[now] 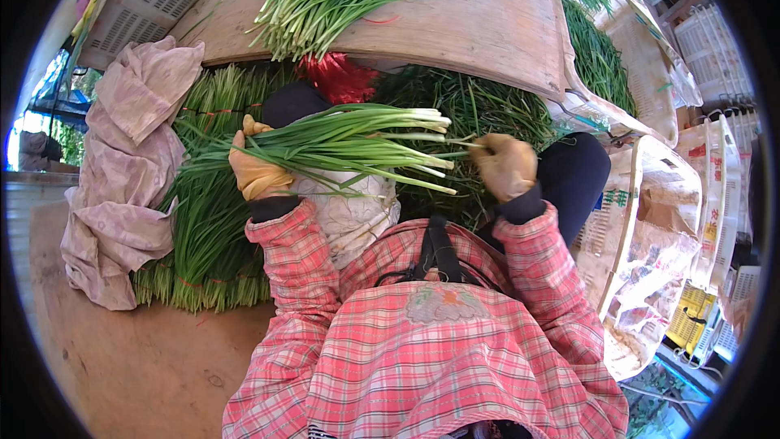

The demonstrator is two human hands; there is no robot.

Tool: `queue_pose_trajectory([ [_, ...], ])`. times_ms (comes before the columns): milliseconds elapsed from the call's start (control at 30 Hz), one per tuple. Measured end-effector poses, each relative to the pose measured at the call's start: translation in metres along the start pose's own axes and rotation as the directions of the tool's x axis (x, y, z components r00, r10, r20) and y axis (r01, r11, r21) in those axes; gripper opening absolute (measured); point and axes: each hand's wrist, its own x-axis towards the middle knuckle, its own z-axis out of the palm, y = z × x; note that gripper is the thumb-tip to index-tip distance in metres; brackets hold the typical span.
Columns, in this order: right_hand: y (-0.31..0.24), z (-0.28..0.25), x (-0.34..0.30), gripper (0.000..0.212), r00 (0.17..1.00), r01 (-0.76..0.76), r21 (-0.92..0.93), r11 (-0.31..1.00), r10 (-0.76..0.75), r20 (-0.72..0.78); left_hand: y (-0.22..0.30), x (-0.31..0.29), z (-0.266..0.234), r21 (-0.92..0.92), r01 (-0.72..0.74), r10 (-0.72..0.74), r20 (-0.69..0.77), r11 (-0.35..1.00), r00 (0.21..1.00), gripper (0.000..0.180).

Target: The person sorts and cleans green onions, removing wilted leaves by hand and bundling them with red ties.

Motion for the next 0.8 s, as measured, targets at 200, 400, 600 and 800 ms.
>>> queue_pose_trajectory([
  [200,0.048,-0.038,-0.001,0.023,0.955,0.162,-0.534,0.830,-0.268,-0.127,0.013,-0.002,0.002,0.009,-0.151,0.151,-0.129,0.988,0.980,0.022],
  [400,-0.054,-0.017,0.006,0.017,0.940,0.324,0.253,0.912,-0.339,0.020,-0.004,-0.010,0.020,0.020,-0.055,0.056,-0.054,0.998,0.997,0.022],
  [600,-0.070,0.008,0.023,0.024,0.866,0.443,0.058,0.895,-0.443,0.230,-0.009,-0.016,0.027,0.046,-0.022,0.018,0.088,0.999,0.996,0.024],
  [800,-0.067,0.038,0.019,0.012,0.796,0.553,0.170,0.816,-0.577,0.183,-0.016,-0.018,0.030,0.103,0.034,-0.045,0.110,0.994,0.993,0.025],
])
